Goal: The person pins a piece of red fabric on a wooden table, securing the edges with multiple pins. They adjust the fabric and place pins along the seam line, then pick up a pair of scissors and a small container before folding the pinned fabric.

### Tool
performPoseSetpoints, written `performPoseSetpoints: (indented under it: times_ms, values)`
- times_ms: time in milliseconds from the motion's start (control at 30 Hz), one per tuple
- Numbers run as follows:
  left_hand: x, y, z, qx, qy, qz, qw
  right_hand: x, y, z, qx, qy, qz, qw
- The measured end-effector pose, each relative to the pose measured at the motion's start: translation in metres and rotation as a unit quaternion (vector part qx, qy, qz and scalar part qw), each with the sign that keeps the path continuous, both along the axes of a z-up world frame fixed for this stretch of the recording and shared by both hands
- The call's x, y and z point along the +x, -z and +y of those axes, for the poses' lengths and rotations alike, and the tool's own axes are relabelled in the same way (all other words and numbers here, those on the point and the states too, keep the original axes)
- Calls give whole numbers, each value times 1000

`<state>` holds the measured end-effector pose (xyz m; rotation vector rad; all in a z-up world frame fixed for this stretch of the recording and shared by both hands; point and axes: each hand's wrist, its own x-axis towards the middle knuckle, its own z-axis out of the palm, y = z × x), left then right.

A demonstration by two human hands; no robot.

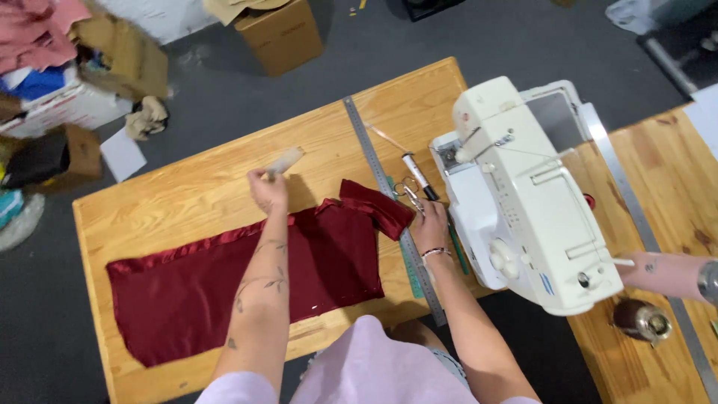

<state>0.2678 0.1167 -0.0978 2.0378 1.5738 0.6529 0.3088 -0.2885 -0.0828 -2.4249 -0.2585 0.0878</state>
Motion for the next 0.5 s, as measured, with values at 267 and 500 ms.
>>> performPoseSetpoints:
  times_ms: [267, 500]
  values:
    - [38, -30, -14, -25, 148, 61, 987, 1, 12, -17, -9, -9, -32, 999]
    - [49, 9, -5, -52, 202, 150, 967, -7, -20, -17, -1, -5, 11, 1000]
